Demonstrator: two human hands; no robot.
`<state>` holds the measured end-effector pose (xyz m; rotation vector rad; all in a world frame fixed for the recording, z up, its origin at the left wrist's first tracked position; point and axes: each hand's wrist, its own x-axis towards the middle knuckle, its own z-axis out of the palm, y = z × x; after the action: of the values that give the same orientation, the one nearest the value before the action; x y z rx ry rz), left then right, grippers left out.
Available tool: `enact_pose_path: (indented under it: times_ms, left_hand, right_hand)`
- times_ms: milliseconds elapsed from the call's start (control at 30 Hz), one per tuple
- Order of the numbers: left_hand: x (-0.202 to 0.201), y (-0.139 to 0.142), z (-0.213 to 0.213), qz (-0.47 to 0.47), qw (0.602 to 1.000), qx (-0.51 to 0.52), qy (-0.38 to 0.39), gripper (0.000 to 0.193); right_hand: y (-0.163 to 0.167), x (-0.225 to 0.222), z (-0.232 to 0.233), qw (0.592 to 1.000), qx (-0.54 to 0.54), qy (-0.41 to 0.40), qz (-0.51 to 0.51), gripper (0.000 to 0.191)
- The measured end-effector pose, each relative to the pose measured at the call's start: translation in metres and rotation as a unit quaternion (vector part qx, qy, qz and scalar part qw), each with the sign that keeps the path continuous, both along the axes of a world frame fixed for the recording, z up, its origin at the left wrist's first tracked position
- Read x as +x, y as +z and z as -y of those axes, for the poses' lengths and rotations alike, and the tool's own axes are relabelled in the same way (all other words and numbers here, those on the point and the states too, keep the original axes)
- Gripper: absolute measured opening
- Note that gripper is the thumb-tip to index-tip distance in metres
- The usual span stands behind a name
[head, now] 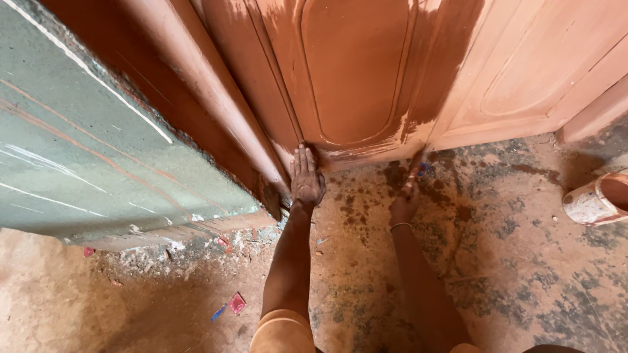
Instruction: The person dips a paintbrush into a can of reddish-brown paint and brushes the paint onto a paneled wooden door, working across the recessed panels and edges while steadying the door with the other hand. They continue coating successive sections of the door surface throughout the clip.
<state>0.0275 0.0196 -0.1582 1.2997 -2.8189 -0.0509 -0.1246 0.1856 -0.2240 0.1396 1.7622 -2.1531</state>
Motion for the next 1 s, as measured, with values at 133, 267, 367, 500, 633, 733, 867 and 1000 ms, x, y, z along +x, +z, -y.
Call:
enact_pose_path:
  times_ms: [133, 267, 367, 500, 633, 733, 867, 1000]
  left_hand:
    - [-0.004, 0.003, -0.002, 0.019, 1.0, 0.0, -0.005, 0.067]
    - [-0.004, 0.002, -0.002, 0.041, 0.999, 0.015, 0.0, 0.065]
    - [0.002, -0.001, 0.0, 0.008, 1.0, -0.022, -0.008, 0.069]
    - [0.01, -0.004, 0.0, 0.072, 0.989, -0.131, 0.001, 0.079]
    - [0.013, -0.003, 0.001, -0.054, 0.999, -0.009, -0.005, 0.072]
    - [0.014, 0.0, 0.003, -0.044, 0.998, -0.048, -0.009, 0.072]
    - [0.012, 0.003, 0.002, -0.025, 1.0, 0.004, 0.004, 0.072]
    - [0.008, 0.006, -0.001, 0.008, 1.0, -0.012, -0.006, 0.076]
  right_hand:
    - [0.002, 0.004, 0.004, 0.997, -0.016, 0.063, -0.03, 0.035]
    - [0.002, 0.027, 0.017, 0.961, 0.063, 0.269, -0.017, 0.032]
    - [0.0, 0.049, 0.022, 0.921, 0.025, 0.388, -0.016, 0.056]
    - [-0.002, 0.065, 0.024, 0.876, -0.083, 0.472, -0.06, 0.056]
    - [0.001, 0.044, 0.023, 0.939, 0.026, 0.308, -0.155, 0.027]
    - [0.005, 0.014, 0.016, 0.987, 0.017, 0.115, -0.109, 0.025]
    - [0.009, -0.012, 0.001, 0.998, 0.031, -0.01, -0.053, 0.025]
    - [0.009, -0.01, -0.002, 0.991, 0.028, 0.023, -0.126, 0.028]
